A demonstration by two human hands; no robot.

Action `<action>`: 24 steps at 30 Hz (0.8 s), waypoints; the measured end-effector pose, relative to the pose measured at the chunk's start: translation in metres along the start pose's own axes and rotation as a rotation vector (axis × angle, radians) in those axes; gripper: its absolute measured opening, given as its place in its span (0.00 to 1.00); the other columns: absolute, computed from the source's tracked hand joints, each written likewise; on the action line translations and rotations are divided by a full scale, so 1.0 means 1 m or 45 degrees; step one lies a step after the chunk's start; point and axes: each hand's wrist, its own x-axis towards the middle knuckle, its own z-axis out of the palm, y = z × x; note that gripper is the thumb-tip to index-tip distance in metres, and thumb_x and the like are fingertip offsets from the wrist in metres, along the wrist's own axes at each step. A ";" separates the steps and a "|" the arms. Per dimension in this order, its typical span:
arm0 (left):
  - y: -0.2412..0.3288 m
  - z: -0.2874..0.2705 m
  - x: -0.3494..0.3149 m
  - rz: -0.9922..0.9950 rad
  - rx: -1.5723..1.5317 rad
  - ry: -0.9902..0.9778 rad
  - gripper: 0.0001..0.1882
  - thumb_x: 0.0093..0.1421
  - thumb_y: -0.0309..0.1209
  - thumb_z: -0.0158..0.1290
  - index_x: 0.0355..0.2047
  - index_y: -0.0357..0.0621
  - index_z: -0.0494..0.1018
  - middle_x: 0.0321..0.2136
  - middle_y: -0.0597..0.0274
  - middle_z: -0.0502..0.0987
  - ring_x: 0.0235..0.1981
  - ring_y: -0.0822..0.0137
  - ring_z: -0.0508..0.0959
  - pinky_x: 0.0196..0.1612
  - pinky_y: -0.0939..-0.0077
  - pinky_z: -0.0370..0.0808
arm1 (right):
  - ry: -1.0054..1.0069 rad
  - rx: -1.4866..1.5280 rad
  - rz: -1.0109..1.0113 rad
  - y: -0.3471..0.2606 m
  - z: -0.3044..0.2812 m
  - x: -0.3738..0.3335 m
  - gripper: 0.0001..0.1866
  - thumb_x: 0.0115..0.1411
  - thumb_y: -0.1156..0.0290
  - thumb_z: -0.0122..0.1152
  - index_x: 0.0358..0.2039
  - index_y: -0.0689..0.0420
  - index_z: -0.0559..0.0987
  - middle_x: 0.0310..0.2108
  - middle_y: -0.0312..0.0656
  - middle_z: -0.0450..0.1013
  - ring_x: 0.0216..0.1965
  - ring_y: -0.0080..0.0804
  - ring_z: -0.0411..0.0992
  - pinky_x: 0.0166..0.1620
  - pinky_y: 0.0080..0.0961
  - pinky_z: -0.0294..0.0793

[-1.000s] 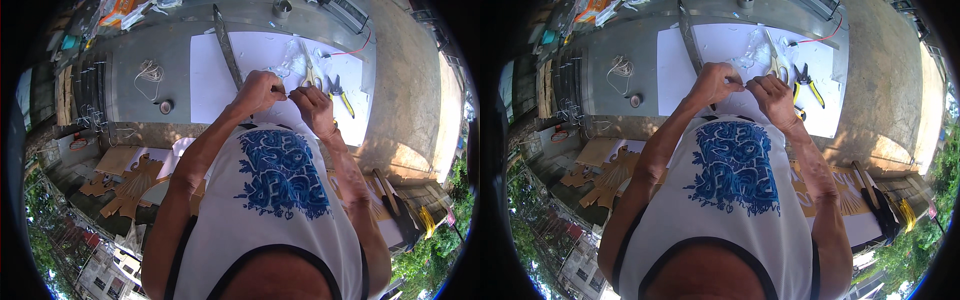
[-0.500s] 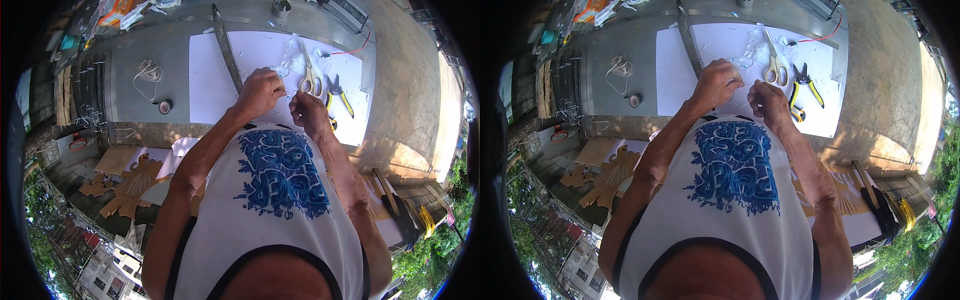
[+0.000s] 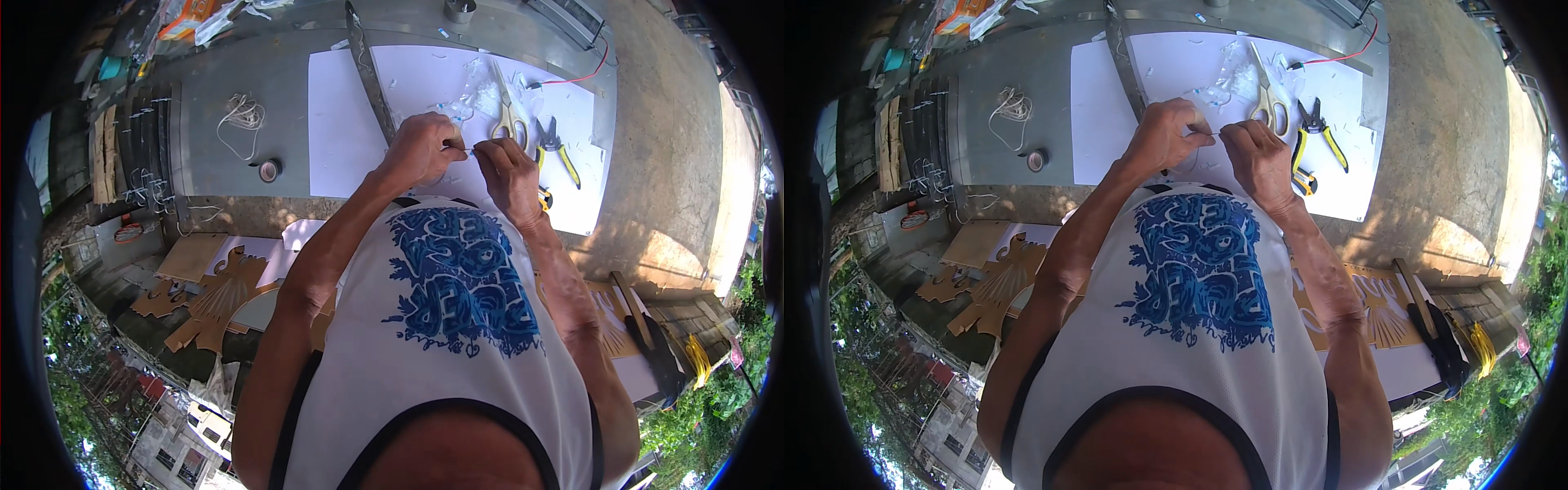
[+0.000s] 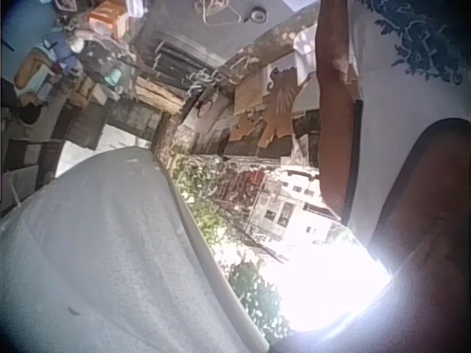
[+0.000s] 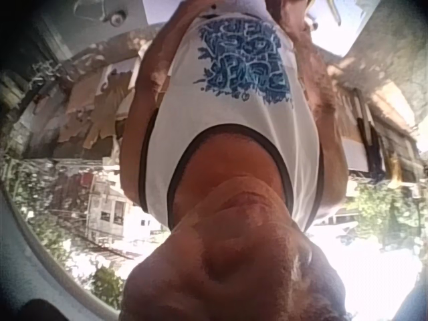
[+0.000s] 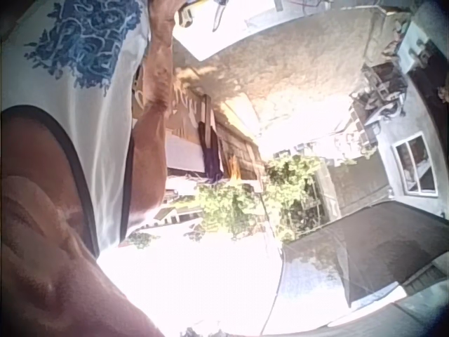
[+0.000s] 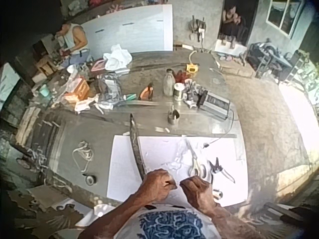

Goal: The person assembles an LED strip by hand, using pliers and scissors to strip wires and connect them to the strip. They test the connection by briefly lighting the strip, then continue to prepare additional wire segments and components on the workbench.

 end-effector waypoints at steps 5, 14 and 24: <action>0.002 0.000 0.000 -0.006 -0.107 0.027 0.09 0.49 0.27 0.69 0.29 0.39 0.82 0.30 0.57 0.81 0.32 0.59 0.81 0.35 0.68 0.76 | 0.007 0.229 0.246 -0.003 -0.002 -0.001 0.04 0.58 0.79 0.64 0.34 0.59 0.79 0.30 0.42 0.76 0.27 0.40 0.75 0.32 0.32 0.74; -0.010 0.013 -0.006 -0.318 -0.387 0.055 0.07 0.56 0.27 0.66 0.35 0.40 0.83 0.29 0.62 0.84 0.32 0.71 0.81 0.34 0.76 0.78 | -0.229 0.598 0.787 0.015 -0.007 0.000 0.11 0.61 0.67 0.65 0.37 0.62 0.82 0.24 0.38 0.76 0.23 0.21 0.69 0.30 0.23 0.69; -0.025 0.000 -0.006 -0.581 -0.888 0.071 0.09 0.61 0.28 0.62 0.37 0.33 0.82 0.28 0.59 0.83 0.26 0.72 0.79 0.34 0.78 0.76 | 0.095 0.190 0.824 0.098 -0.056 0.001 0.13 0.63 0.65 0.62 0.40 0.61 0.83 0.29 0.42 0.82 0.27 0.27 0.78 0.35 0.25 0.77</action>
